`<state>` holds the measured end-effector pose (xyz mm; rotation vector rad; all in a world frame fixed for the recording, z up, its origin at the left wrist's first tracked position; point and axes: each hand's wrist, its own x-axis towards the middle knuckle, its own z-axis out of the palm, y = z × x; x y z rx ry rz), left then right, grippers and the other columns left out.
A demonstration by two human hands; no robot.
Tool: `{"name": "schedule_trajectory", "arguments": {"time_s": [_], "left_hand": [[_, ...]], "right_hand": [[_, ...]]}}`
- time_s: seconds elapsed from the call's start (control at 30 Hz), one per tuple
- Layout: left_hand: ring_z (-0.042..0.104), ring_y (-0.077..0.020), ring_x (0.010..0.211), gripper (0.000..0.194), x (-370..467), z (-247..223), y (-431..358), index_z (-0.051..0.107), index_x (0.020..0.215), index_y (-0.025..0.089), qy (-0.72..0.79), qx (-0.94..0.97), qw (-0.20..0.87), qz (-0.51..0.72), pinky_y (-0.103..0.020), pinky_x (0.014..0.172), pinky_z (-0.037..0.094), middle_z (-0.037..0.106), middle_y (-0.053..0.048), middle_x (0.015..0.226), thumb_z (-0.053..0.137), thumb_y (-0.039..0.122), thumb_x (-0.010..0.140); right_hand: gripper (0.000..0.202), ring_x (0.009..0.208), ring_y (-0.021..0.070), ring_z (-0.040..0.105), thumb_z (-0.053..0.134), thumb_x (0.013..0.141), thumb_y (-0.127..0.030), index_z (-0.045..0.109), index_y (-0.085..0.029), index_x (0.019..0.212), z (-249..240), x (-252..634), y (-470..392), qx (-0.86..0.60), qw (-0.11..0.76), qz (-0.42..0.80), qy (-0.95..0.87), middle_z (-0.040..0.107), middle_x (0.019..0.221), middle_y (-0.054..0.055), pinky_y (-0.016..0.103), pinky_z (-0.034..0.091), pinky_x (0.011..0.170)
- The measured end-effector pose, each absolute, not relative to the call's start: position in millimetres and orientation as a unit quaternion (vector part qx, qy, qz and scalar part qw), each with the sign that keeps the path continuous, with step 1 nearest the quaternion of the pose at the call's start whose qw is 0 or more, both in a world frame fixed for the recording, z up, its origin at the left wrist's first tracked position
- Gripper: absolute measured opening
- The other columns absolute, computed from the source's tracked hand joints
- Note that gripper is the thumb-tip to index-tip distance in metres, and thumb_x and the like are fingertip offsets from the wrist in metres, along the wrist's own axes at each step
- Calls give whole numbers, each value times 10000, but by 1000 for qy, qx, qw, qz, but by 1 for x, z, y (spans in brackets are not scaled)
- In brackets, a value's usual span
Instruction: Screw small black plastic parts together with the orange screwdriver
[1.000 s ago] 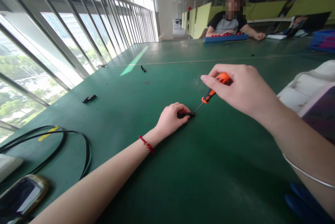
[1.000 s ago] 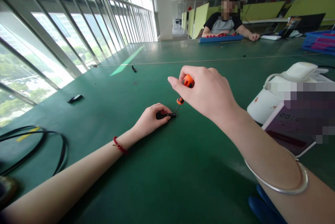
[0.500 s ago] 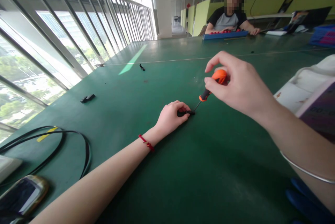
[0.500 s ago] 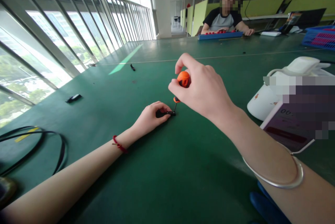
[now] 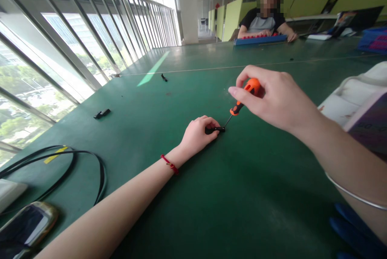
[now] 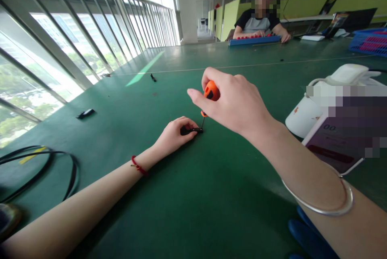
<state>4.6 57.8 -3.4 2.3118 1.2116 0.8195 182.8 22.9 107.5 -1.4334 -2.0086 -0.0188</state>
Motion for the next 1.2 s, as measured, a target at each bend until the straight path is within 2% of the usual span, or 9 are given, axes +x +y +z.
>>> {"name": "schedule_trajectory", "arguments": {"time_s": [0.1,0.27,0.43,0.5,0.6,0.77,0.93,1.1,1.2], "left_hand": [[560,-141,755,152,5,-4,58,665,853,186,437,826,203,292,-249,697,470,610,-17,835,571,182,734],[561,-143,759,140,5,-3,58,658,842,181,438,825,204,292,-250,700,471,609,-18,830,571,184,732],[557,-144,760,148,5,-3,58,659,850,186,436,825,206,294,-254,700,469,608,-19,839,561,191,739],[558,-147,768,149,5,-3,58,658,850,184,436,826,205,293,-257,706,468,606,-21,838,562,190,736],[558,-149,767,149,5,-3,58,657,849,182,436,827,204,291,-259,709,468,602,-21,827,564,190,733],[560,-147,765,152,5,-4,58,661,854,187,437,826,205,291,-255,699,467,604,-20,839,564,190,737],[559,-147,767,146,5,-4,58,657,845,182,437,826,204,291,-254,697,466,607,-19,835,568,183,729],[559,-146,758,148,5,-5,58,661,852,187,435,827,200,295,-255,688,465,609,-18,837,567,196,737],[561,-145,761,154,5,-5,58,662,855,186,435,828,200,293,-251,683,465,609,-20,838,563,184,737]], "right_hand": [[265,484,136,398,427,833,-407,515,-219,669,108,183,23,-552,326,-8,-768,455,504,-13,282,273,510],[189,482,153,424,484,772,-306,500,-230,945,110,183,20,-563,320,6,-762,482,526,-37,284,287,512],[292,465,130,391,396,854,-457,483,-226,697,111,183,20,-559,309,19,-769,462,502,-25,276,277,493],[127,465,130,390,473,804,-354,502,-230,803,110,182,21,-564,319,15,-761,478,521,-29,277,284,494],[237,478,137,408,523,717,-249,479,-227,948,110,182,22,-561,329,-4,-760,515,570,-27,285,300,511],[233,480,133,379,463,815,-416,506,-229,682,109,184,23,-564,312,-18,-764,483,526,-11,282,270,498],[190,496,140,404,542,729,-284,507,-231,909,108,184,25,-571,333,-22,-750,490,576,-24,283,282,514],[246,496,136,395,435,833,-402,499,-223,677,109,186,26,-567,330,9,-755,452,532,-13,284,271,506],[90,485,131,384,507,764,-289,508,-239,839,110,186,25,-576,334,9,-746,451,538,-38,277,270,505]]}}
